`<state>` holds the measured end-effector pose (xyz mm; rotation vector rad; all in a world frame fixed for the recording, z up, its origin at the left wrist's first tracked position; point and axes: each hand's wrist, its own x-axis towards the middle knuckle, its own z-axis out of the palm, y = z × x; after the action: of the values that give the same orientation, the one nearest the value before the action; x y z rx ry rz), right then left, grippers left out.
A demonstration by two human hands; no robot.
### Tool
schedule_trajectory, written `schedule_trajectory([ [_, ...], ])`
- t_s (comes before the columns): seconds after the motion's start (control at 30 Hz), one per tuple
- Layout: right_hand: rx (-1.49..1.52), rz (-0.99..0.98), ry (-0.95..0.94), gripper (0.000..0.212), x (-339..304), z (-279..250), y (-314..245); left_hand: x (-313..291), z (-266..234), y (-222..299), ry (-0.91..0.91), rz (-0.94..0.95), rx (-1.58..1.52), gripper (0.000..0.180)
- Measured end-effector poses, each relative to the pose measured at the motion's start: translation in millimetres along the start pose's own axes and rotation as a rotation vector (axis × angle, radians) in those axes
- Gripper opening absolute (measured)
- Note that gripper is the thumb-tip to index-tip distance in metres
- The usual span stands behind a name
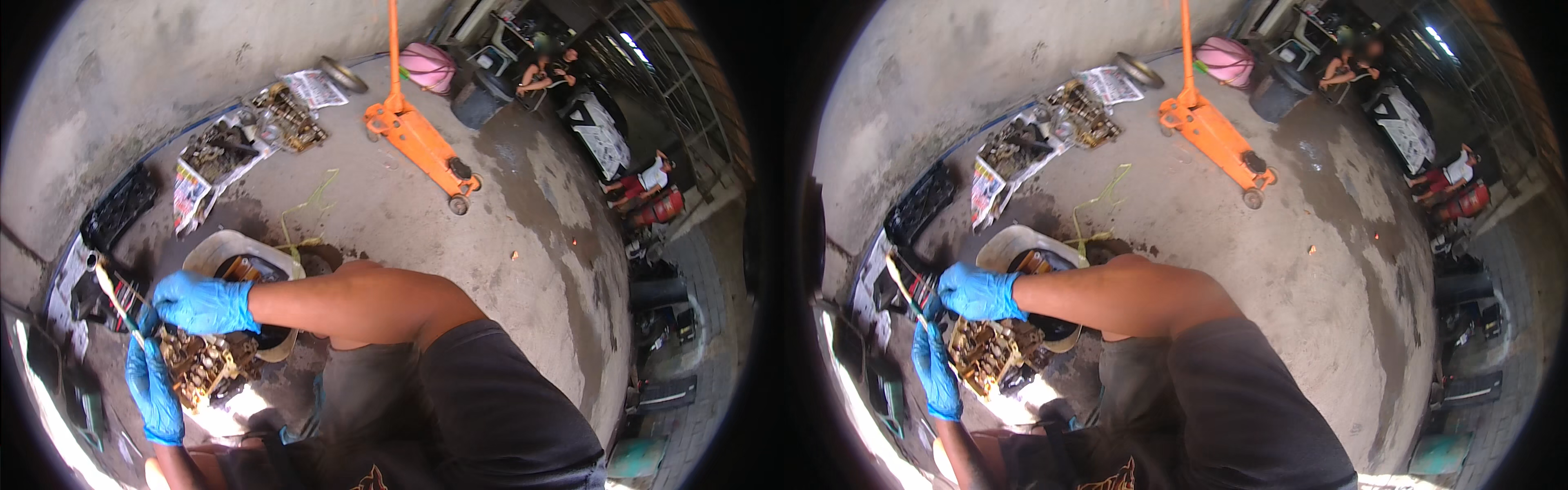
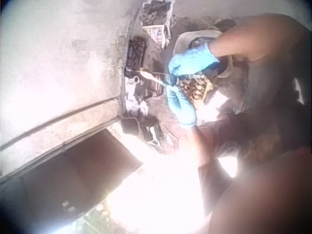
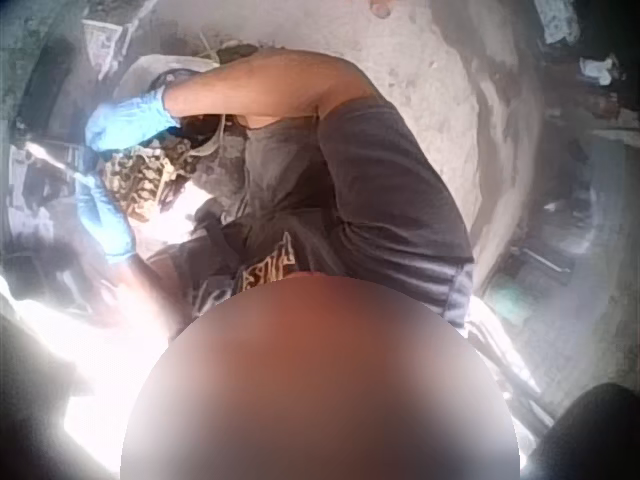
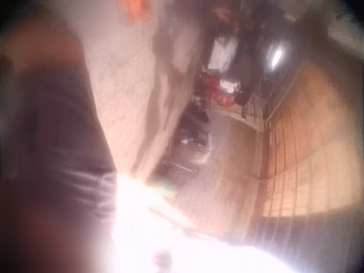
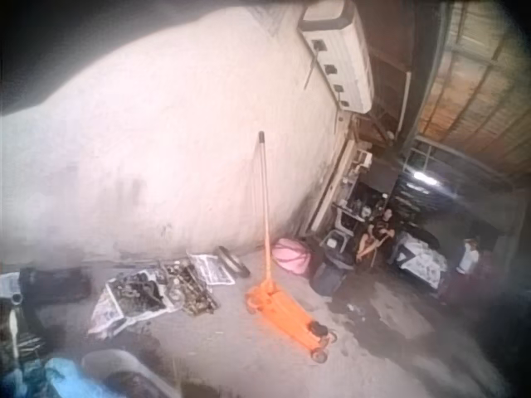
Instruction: The person scrubs a disassembled engine cylinder head with a toothbrush and cleaning solution, then uses a thin metal tool to scrape and clean the internal passages. The person repeatedly scrubs and scrapes different areas of the part while seated on the floor.
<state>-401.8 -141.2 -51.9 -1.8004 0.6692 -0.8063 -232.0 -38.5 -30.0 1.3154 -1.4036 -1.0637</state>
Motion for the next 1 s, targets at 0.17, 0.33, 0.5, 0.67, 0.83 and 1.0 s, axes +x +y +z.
schedule_trajectory([
  [0.17, 0.133, -0.026, -0.090, 0.018, -5.0, 2.9, -12.6, -2.6, -0.1, 9.7, -0.035, -0.031, -0.270, 0.039],
  [0.33, 0.080, 0.229, -0.152, 0.019, -5.7, -1.2, -28.7, 2.0, -0.7, 14.8, -0.027, -0.101, -0.340, 0.037],
  [0.5, 0.081, 0.305, -0.152, 0.020, -4.0, -0.7, -28.1, 4.2, -3.8, 14.8, 0.013, -0.099, -0.384, 0.044],
  [0.67, 0.043, 0.253, -0.097, 0.021, -1.8, -0.9, -20.5, 1.7, -9.9, 15.0, 0.089, -0.098, -0.375, 0.043],
  [0.83, 0.029, 0.210, -0.117, 0.021, 0.0, -0.7, -19.9, 3.1, -24.3, 18.8, 0.230, -0.032, -0.208, 0.042],
  [1.0, 0.037, 0.186, -0.144, 0.022, 0.9, -5.6, -21.2, 7.8, -34.4, 16.5, 0.326, -0.022, -0.079, 0.043],
])
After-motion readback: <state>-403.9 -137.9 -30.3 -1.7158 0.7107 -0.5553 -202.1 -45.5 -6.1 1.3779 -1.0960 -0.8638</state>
